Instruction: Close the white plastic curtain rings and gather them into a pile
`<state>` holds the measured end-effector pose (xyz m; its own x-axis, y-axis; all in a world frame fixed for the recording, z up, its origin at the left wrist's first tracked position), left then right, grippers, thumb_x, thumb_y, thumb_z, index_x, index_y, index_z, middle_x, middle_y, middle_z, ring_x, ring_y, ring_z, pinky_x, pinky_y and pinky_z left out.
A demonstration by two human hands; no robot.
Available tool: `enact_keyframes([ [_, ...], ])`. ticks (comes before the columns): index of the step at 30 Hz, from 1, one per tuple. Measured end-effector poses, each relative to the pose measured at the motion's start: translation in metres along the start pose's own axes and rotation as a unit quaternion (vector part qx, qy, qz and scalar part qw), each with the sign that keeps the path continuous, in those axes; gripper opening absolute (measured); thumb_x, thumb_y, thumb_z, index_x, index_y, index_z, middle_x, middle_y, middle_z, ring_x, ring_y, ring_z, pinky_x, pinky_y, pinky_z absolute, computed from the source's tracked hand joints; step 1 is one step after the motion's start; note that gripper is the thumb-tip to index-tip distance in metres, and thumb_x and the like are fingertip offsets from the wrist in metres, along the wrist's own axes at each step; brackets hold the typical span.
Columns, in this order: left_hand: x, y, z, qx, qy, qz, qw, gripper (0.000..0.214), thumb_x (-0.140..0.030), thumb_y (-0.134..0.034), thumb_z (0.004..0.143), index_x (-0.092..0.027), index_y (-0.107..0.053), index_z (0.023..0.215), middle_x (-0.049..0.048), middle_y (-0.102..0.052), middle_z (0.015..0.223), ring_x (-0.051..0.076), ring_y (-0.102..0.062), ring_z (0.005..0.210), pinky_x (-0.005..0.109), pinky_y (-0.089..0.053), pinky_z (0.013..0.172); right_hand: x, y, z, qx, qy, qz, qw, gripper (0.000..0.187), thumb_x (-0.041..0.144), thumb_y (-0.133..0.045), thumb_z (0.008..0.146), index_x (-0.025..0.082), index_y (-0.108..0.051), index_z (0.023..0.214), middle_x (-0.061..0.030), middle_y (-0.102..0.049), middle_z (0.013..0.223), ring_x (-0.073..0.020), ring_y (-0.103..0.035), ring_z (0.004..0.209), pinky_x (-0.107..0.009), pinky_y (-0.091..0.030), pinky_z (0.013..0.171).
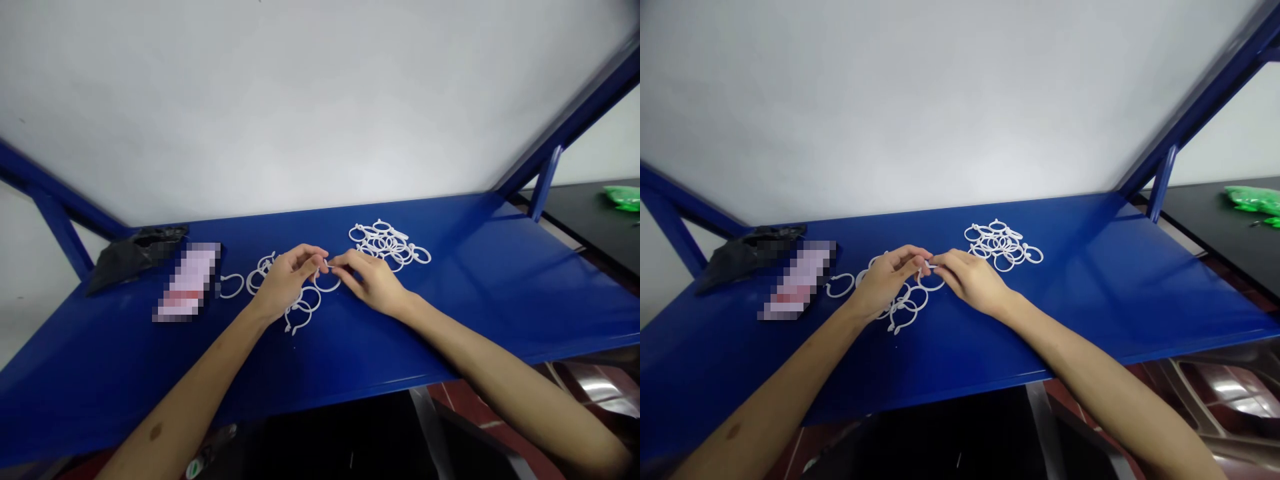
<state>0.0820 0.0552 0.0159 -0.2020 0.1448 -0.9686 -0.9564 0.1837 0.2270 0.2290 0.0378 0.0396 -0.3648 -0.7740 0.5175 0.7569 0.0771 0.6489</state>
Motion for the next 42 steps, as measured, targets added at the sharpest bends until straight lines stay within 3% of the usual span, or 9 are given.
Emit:
enact_keyframes([
  [5, 0.008, -0.002, -0.001, -0.014, 0.012, -0.006, 1.0, 0.027, -0.044, -0.065, 0.091, -0.024, -0.069, 0.109, 0.0053, -0.076, 0.098, 0.016, -0.068, 0.08, 0.029, -0.055, 0.074, -0.015, 0.009, -0.001, -0.076, -0.065, 0.024, 0.995, 0.013, 0.028, -0.056, 0.099, 0.021, -0.066, 0.105, -0.0037, -0.071, 0.09, -0.0145, -0.066, 0.075, -0.029, -0.055, 0.068],
  [13, -0.002, 0.001, -0.008, -0.028, -0.055, 0.184, 0.981, 0.018, -0.033, -0.06, 0.093, -0.025, -0.074, 0.088, -0.0001, -0.078, 0.086, 0.017, -0.069, 0.076, 0.029, -0.05, 0.072, 0.003, -0.003, -0.005, -0.014, -0.004, 0.057, 0.998, 0.017, 0.025, -0.048, 0.103, 0.02, -0.064, 0.099, -0.0066, -0.067, 0.093, -0.0163, -0.065, 0.084, -0.032, -0.055, 0.077],
  [20, -0.012, -0.008, -0.011, 0.027, -0.071, 0.221, 0.972, 0.013, -0.024, -0.055, 0.091, -0.023, -0.065, 0.082, -0.0012, -0.078, 0.076, 0.015, -0.066, 0.061, 0.026, -0.047, 0.061, 0.01, -0.006, -0.009, 0.009, 0.026, 0.007, 1.0, 0.021, 0.022, -0.042, 0.104, 0.019, -0.062, 0.099, -0.0088, -0.065, 0.095, -0.0181, -0.063, 0.086, -0.033, -0.055, 0.077],
  [25, -0.013, -0.018, -0.012, 0.065, -0.095, 0.251, 0.961, 0.015, -0.018, -0.053, 0.091, -0.024, -0.061, 0.08, -0.003, -0.077, 0.076, 0.016, -0.068, 0.07, 0.028, -0.049, 0.07, 0.007, -0.01, -0.012, 0.025, 0.041, -0.012, 0.999, 0.023, 0.016, -0.039, 0.102, 0.019, -0.06, 0.093, -0.0092, -0.065, 0.093, -0.0181, -0.062, 0.084, -0.033, -0.055, 0.074],
  [32, -0.019, -0.008, -0.011, 0.021, -0.15, 0.28, 0.948, 0.017, -0.023, -0.053, 0.095, -0.025, -0.07, 0.095, 0.0008, -0.074, 0.09, 0.018, -0.067, 0.084, 0.032, -0.052, 0.081, 0.002, -0.011, -0.007, -0.016, -0.005, 0.046, 0.999, 0.009, 0.022, -0.05, 0.101, 0.023, -0.055, 0.093, -0.0038, -0.068, 0.09, -0.0158, -0.066, 0.081, -0.029, -0.055, 0.073],
  [37, -0.014, 0.018, -0.001, -0.022, -0.15, 0.409, 0.9, 0.026, -0.033, -0.054, 0.097, -0.026, -0.069, 0.117, 0.0062, -0.072, 0.113, 0.025, -0.061, 0.106, 0.042, -0.048, 0.095, -0.016, 0.024, 0.003, -0.1, -0.066, -0.049, 0.992, 0.009, 0.029, -0.054, 0.099, 0.024, -0.06, 0.094, -0.0044, -0.07, 0.088, -0.0187, -0.065, 0.075, -0.032, -0.052, 0.069],
  [39, -0.005, 0.034, 0.003, -0.049, -0.116, 0.489, 0.863, 0.03, -0.029, -0.053, 0.096, -0.024, -0.067, 0.122, 0.0094, -0.07, 0.12, 0.028, -0.058, 0.111, 0.045, -0.045, 0.098, -0.033, 0.04, 0.003, -0.122, -0.09, -0.104, 0.983, 0.012, 0.03, -0.056, 0.098, 0.023, -0.063, 0.091, -0.0051, -0.07, 0.084, -0.0197, -0.062, 0.072, -0.034, -0.05, 0.068],
  [42, 0.012, 0.049, 0.008, -0.04, -0.05, 0.581, 0.812, 0.033, -0.024, -0.051, 0.093, -0.02, -0.067, 0.122, 0.0126, -0.068, 0.12, 0.033, -0.056, 0.113, 0.048, -0.044, 0.095, -0.059, 0.053, -0.002, -0.129, -0.108, -0.194, 0.967, 0.015, 0.029, -0.057, 0.096, 0.022, -0.065, 0.085, -0.0072, -0.069, 0.083, -0.0228, -0.059, 0.077, -0.037, -0.048, 0.073],
])
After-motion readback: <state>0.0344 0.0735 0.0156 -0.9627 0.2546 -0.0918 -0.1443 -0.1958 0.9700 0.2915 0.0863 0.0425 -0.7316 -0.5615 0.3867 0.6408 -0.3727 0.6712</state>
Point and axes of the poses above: each hand's wrist, its own z-axis towards the middle knuckle, its own y-axis out of the back of the hand, x = y × z, the point moved 8 cm from there along z, towards the middle knuckle
